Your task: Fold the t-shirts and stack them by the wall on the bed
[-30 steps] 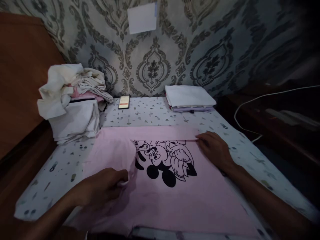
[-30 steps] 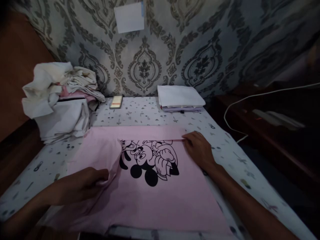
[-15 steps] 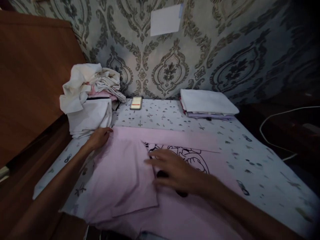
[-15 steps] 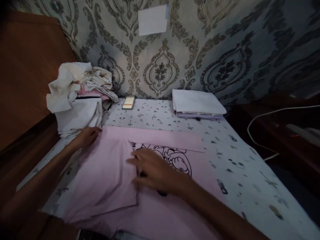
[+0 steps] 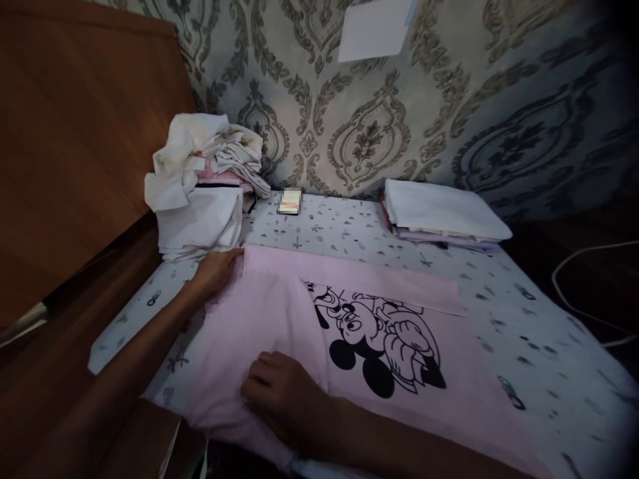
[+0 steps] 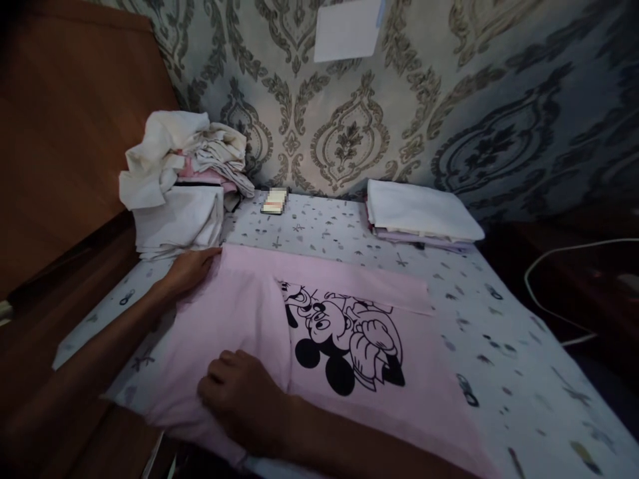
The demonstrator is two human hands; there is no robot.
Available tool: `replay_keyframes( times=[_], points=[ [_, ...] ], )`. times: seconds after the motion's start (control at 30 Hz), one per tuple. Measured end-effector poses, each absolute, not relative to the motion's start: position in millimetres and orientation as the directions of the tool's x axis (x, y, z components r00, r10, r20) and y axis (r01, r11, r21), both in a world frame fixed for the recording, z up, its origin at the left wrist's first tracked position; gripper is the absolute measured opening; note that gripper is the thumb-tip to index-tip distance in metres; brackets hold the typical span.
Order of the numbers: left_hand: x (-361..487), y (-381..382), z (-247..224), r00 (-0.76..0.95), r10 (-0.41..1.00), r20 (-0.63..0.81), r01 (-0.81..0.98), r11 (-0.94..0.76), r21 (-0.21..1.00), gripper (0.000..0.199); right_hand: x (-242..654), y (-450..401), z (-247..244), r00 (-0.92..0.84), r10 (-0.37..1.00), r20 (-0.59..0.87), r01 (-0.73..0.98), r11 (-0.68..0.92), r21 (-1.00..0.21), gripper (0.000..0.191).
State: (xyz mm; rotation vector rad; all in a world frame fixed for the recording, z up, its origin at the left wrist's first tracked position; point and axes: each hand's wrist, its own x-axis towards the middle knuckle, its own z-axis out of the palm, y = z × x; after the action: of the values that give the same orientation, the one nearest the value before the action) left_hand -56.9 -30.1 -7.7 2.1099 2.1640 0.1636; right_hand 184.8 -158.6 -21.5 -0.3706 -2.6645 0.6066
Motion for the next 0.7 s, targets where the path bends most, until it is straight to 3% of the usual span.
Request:
replay_keyframes(
  times=[0.1, 0.23, 0.4, 0.57, 0.7],
  points=[
    [-51.4, -32.2, -6.6, -0.038, 0.999, -0.026, 0.996, 0.04, 0.083, 0.048, 190.1, -159.1, -8.9, -0.754, 0.549, 0.361, 0.087, 0.627, -0.774, 0.022],
    [-50.3, -33.2, -6.5, -0.021, 0.999, -0.032, 0.998, 0.022, 0.053, 0.048, 199.6, -163.9, 13.1, -0.611, 0.738, 0.286, -0.043, 0.33, -0.943, 0.019],
    [-50.5, -34.9, -6.7, -0.009, 0.999, -0.03, 0.998, 0.011, 0.066, 0.048, 200.8, -174.9, 21.5, -0.59, 0.764, 0.261, -0.111, 0.243, -0.964, 0.015],
    [-53.4, -33.6, -8.4, -0.012, 1.0, -0.012, 0.995, 0.013, 0.102, 0.048, 186.0, -181.7, 3.3, -0.628, 0.76, 0.164, -0.042, 0.177, -0.983, 0.013],
    [-56.0, -34.7, -4.1, 0.018, 1.0, 0.008, 0.989, -0.019, 0.149, 0.048, 172.1, -183.0, -9.4, -0.774, 0.618, 0.14, 0.121, 0.362, -0.924, 0.01]
  ],
)
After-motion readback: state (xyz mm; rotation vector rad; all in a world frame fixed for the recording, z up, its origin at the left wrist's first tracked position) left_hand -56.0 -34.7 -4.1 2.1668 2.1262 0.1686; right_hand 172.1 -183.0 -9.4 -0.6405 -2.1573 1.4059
